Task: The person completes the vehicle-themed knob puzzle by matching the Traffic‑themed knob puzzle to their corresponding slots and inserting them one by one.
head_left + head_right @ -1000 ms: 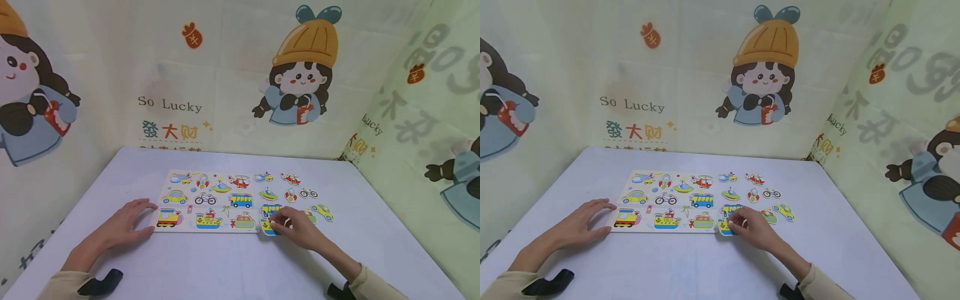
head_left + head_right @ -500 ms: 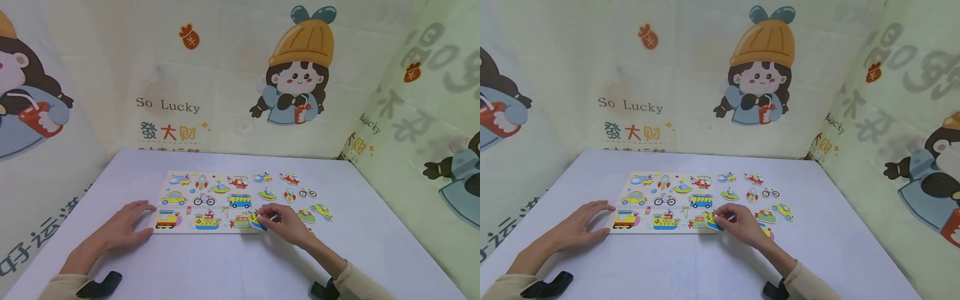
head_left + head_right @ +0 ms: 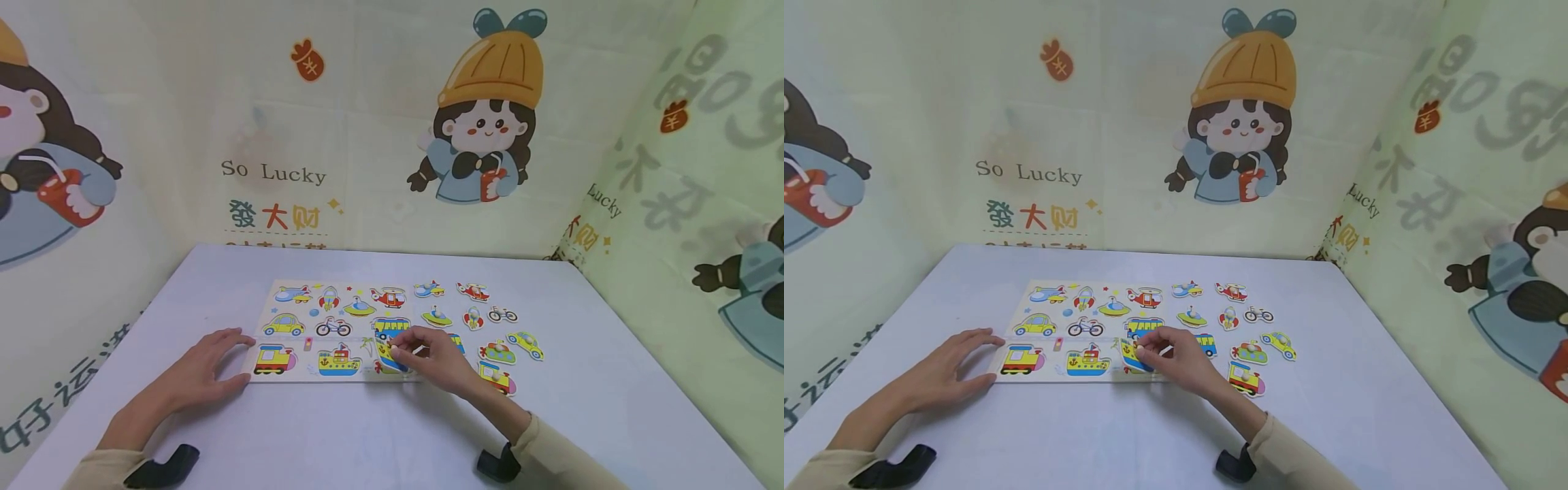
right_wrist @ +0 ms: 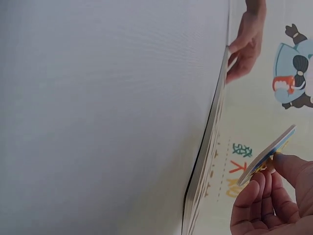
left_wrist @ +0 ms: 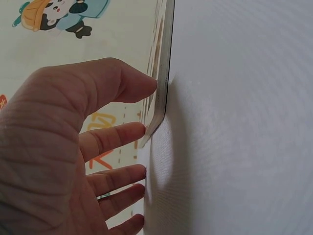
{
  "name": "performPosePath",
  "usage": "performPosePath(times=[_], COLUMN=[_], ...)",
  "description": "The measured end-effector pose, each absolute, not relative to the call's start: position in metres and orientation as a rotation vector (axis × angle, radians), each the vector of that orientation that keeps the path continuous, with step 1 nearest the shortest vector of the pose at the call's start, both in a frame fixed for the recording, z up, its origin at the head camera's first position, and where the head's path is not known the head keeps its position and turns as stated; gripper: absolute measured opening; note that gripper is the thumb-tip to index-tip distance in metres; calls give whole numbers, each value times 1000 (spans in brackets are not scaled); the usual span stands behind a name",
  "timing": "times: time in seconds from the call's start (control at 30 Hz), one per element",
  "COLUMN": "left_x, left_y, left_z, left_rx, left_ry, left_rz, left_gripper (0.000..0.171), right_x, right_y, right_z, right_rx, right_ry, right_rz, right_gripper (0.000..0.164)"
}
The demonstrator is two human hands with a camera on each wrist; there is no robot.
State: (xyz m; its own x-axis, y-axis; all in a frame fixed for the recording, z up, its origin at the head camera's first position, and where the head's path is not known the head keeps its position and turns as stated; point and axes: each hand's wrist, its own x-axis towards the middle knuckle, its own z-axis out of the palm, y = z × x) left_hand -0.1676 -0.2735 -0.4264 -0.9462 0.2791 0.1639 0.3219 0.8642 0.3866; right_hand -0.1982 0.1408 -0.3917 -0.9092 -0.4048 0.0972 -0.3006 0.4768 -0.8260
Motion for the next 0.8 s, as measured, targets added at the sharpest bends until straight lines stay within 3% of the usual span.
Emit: performPosePath(times=[0.5,0.8], left_x=[-169,-172], left_y=[-276,-279], left_z=[-425,-420], left_rx=[-479,-550], left_ry=[-2941,-2916], left_rz=[-680,-813], left_gripper=[55,46], right_x=[-204,-211], right_y=[113,92], right_z=[-393,-394], right_rx=[-659,-695], right_ry=[2533,2524], right_rz=[-1445,-1333], right_gripper=[18,14])
